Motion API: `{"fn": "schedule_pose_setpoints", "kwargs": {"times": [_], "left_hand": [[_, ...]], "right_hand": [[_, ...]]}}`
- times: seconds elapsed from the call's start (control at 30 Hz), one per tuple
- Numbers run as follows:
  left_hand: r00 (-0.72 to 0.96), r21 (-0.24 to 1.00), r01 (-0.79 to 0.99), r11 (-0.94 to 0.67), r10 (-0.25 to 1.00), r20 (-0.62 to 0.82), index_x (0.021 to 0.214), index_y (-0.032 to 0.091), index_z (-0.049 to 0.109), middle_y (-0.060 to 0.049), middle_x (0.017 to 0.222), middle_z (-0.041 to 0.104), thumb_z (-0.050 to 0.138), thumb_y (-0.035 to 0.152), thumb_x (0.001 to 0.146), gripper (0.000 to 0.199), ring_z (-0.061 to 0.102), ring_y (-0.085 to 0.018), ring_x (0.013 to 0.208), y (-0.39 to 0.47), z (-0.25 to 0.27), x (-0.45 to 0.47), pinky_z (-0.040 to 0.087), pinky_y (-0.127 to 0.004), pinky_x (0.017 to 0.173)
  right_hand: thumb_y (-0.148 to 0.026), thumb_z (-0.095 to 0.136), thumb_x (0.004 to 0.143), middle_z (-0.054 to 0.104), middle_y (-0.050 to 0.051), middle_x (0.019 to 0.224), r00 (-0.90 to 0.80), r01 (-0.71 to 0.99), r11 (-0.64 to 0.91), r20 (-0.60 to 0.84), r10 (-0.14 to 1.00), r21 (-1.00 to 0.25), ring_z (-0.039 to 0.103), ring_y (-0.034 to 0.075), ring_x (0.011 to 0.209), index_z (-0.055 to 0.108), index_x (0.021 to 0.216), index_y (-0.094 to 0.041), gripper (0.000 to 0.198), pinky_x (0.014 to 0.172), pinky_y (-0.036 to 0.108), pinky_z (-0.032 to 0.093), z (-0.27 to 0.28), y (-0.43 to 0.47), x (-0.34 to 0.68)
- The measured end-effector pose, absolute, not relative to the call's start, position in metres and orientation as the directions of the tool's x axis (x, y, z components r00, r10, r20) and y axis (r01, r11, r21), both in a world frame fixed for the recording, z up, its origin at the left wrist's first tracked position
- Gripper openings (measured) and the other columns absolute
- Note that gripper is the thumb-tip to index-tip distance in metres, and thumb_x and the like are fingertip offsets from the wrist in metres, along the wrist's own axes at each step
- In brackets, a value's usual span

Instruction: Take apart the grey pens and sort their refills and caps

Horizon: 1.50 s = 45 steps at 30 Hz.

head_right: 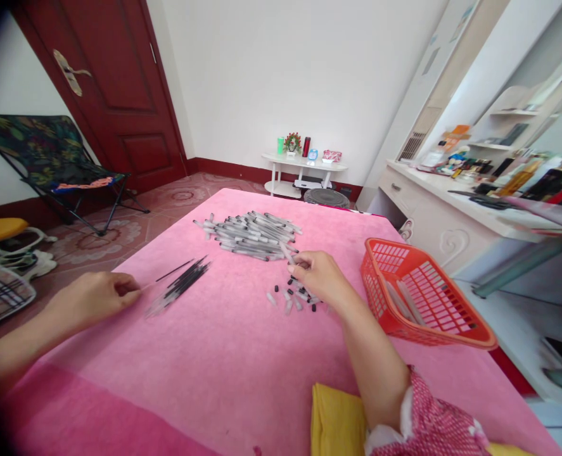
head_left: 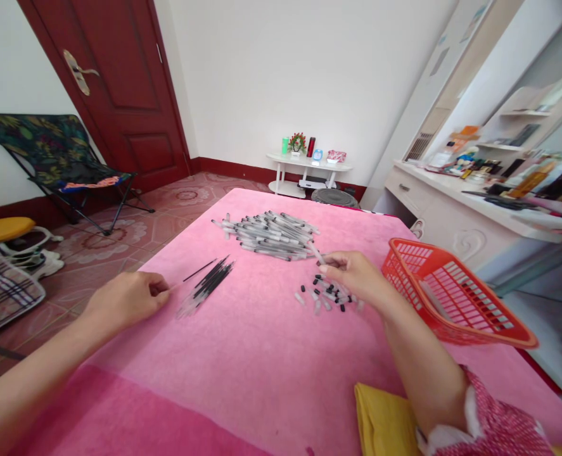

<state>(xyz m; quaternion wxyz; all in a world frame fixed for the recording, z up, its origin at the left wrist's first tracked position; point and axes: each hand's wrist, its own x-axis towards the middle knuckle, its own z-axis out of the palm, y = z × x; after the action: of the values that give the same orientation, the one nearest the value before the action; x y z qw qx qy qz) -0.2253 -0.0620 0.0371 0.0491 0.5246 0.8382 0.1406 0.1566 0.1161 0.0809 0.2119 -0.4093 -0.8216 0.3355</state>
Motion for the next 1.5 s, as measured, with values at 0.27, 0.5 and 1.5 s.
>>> {"fn": "schedule_pose_setpoints", "kwargs": {"times": [0.27,0.5,1.5], "left_hand": [[-0.269,0.043,0.962,0.269,0.963,-0.009,0.07,0.027,0.069,-0.007,0.07,0.065,0.053,0.052,0.067,0.03,0.057,-0.022,0.06,-0.027,0.081,-0.163,0.032,-0.028,0.052],[0.142,0.32,0.935,-0.151,0.989,0.052,0.081,0.024,0.07,-0.002,0.072,0.067,0.053,0.034,0.073,0.022,0.058,-0.015,0.063,0.021,0.072,-0.067,0.035,-0.023,0.055],[-0.052,0.632,0.758,-0.164,0.95,0.308,0.08,0.024,0.069,-0.001,0.086,0.063,0.054,0.023,0.075,0.016,0.057,-0.014,0.077,0.07,-0.006,-0.037,0.043,-0.024,0.068]], "right_hand": [[-0.028,0.055,0.073,0.066,0.007,0.073,-0.435,0.588,0.459,0.217,0.874,-0.667,0.059,0.017,0.065,0.062,0.086,-0.014,0.021,0.058,0.025,0.042,0.104,0.118,0.172],[-0.026,0.056,0.069,0.066,0.003,0.073,0.006,0.945,0.189,0.594,0.804,-0.267,0.058,0.018,0.067,0.066,0.084,-0.024,0.019,0.058,0.027,0.038,0.144,0.126,0.237],[-0.007,0.043,0.079,0.061,0.01,0.104,-0.557,0.819,0.537,0.053,0.829,0.2,0.054,0.02,0.098,0.06,0.102,-0.018,0.03,0.07,0.024,0.042,0.05,0.157,0.11]]}}
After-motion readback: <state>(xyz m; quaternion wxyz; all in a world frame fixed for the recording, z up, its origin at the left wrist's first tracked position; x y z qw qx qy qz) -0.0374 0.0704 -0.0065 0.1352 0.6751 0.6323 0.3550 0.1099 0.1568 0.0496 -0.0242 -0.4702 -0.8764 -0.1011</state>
